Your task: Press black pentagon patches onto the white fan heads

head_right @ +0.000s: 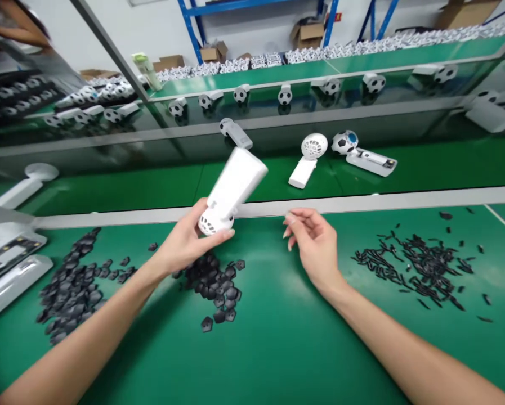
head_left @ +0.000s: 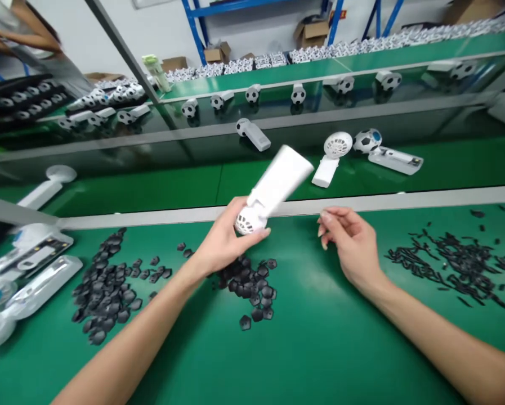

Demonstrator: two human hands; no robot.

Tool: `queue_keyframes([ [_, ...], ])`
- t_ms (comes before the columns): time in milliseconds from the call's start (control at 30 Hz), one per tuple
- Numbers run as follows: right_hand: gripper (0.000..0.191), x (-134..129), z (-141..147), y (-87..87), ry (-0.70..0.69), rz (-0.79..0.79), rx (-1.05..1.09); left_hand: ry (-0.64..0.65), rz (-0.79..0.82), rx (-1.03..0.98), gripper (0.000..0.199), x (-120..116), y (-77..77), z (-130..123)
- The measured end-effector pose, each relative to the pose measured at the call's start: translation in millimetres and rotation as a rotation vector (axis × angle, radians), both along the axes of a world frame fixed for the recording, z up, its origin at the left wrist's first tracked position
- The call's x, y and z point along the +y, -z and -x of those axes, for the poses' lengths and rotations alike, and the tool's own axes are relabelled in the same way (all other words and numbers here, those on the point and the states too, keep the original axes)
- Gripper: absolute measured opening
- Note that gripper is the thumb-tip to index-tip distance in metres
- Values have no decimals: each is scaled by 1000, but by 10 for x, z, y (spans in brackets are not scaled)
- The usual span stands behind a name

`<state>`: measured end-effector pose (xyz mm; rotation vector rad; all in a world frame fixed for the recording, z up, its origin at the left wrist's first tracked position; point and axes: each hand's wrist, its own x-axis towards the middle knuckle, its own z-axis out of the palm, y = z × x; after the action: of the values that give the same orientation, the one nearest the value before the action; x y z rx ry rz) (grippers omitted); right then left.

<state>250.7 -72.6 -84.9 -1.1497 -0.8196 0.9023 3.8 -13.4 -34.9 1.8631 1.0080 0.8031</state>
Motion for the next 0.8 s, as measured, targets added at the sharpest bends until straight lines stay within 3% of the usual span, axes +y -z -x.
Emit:
queue_keyframes([
  [133, 38, 141, -145, 42, 98, 1, 42, 368, -465, 266, 34, 12, 34, -11],
  [233, 41, 176, -168, 59, 25, -16, 25, 483, -558, 373, 49, -18, 100, -111],
  [500, 37, 95, -43, 31, -121, -64, 14, 533, -388, 447, 55, 88, -22, -316],
  [633, 27, -79, 11, -10, -221, -103, 37, 558, -311, 484, 37, 173, -85, -407],
  [800, 32, -221, -35, -33, -296, -85, 66, 553, -216, 424, 27, 69, -54, -493],
])
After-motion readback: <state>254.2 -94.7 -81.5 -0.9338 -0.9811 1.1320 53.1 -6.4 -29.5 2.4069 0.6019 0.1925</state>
